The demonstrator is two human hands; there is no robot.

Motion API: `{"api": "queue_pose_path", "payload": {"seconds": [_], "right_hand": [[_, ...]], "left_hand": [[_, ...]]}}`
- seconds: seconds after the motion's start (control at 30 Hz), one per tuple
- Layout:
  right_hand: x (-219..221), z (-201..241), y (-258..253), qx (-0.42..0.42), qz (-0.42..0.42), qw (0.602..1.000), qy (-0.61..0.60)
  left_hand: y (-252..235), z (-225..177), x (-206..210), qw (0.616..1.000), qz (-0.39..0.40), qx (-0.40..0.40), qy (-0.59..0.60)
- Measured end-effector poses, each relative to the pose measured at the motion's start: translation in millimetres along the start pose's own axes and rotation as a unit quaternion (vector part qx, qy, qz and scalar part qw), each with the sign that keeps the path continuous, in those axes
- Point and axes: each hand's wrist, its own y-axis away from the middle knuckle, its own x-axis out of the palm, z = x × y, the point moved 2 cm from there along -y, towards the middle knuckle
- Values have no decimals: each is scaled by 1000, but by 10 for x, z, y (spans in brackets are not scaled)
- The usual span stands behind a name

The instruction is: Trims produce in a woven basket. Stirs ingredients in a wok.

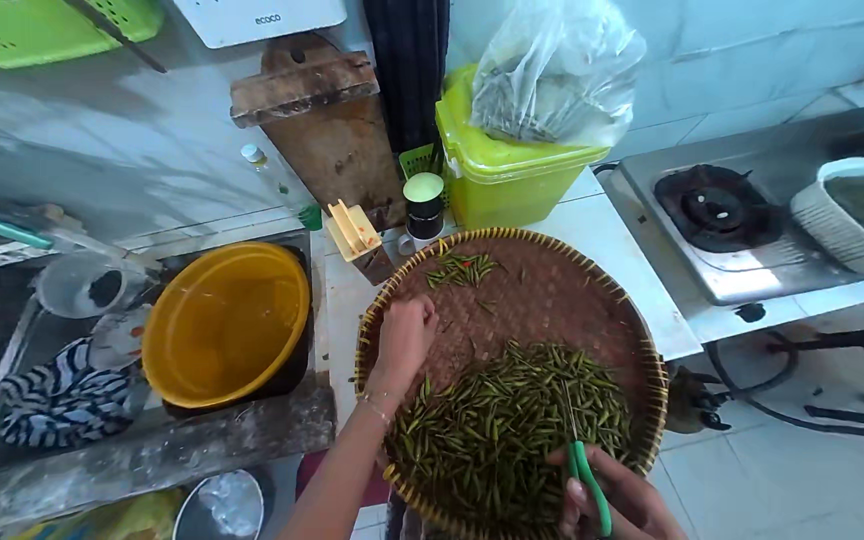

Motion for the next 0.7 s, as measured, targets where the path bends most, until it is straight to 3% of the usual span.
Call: {"api": "queue_pose_path", "payload": {"seconds": [0.1,0.23,0.3,0.4,0.47,0.53,0.7], "right_hand": [[-23,13,-9,-8,0,1000,2],[-50,15,46,-16,-6,1000,3],[-83,0,76,-19,-13,1000,5],[-123,-9,117,-25,-25,999,0],[-143,1,129,-22,-32,999,-4],[-155,17,122,-26,-33,999,0],[-160,2,49,-45,-13,999,0]], "left_hand": [[-292,-31,-34,993,-90,75,4],[-387,-166,-45,984,-138,116,-1],[-262,-268,-25,981,-97,168,13],[-149,-231,203,966,65,248,27],[-128,-116,375,956,147,252,8],[-99,-12,458,956,148,254,8],[-40,75,516,966,66,251,18]]}}
